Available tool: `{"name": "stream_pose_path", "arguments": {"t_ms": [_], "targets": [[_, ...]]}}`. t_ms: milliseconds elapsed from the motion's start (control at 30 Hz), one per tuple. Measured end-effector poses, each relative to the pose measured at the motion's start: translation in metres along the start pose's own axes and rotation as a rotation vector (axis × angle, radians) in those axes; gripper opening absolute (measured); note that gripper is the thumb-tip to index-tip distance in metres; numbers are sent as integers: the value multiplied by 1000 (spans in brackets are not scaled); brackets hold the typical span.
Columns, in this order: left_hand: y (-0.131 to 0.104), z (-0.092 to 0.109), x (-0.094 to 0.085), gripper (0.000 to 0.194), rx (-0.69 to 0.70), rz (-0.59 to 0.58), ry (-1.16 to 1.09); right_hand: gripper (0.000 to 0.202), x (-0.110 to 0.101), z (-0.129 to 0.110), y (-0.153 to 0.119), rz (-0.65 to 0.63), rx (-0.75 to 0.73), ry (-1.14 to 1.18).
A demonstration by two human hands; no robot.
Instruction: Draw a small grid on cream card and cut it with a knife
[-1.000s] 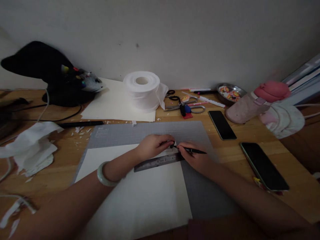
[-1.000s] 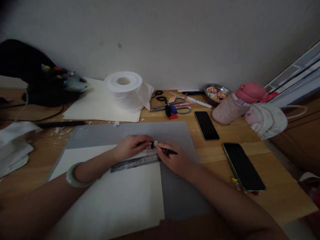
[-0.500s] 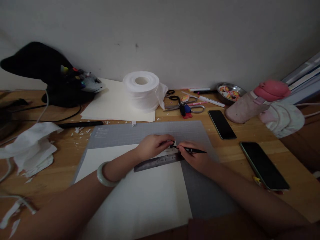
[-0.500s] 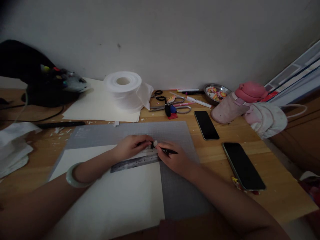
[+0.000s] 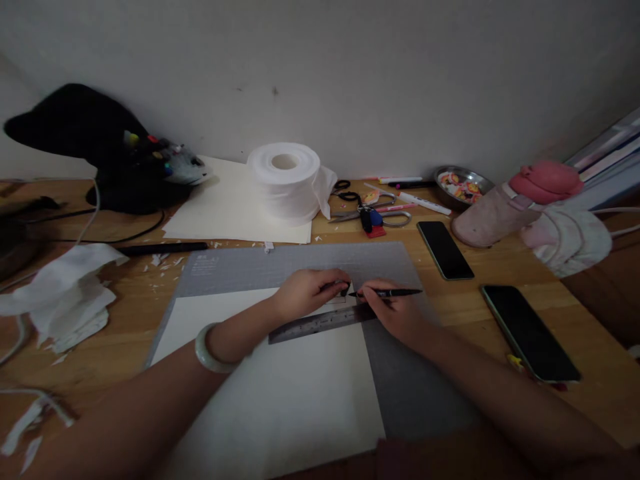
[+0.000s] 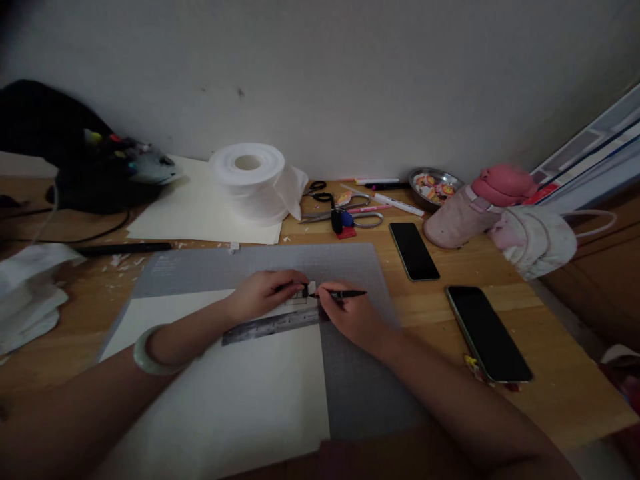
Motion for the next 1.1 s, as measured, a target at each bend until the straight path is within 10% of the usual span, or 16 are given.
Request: {"name": "stream_pose_path", "arguments": {"t_ms": [167,400,700,1100], "targets": [[0,-2,0,27,-3,0,-4,25,-5,27,6,80,289,167],[-1,1,-1,25,24,11,-64,25,-18,23,46,66,287,25],[-1,2,-2,22,46,36,-57,29,51,1,103,-400,109,-154],[-1,-1,-1,23,92,51,-14,33,72,7,97,-472,58,-233]]}}
Point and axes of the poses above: each hand's wrist, its own y-axis towards the middle knuckle, its own x-axis out of the palm, z = x × y, the point moved 8 cm from there along y, towards the middle knuckle
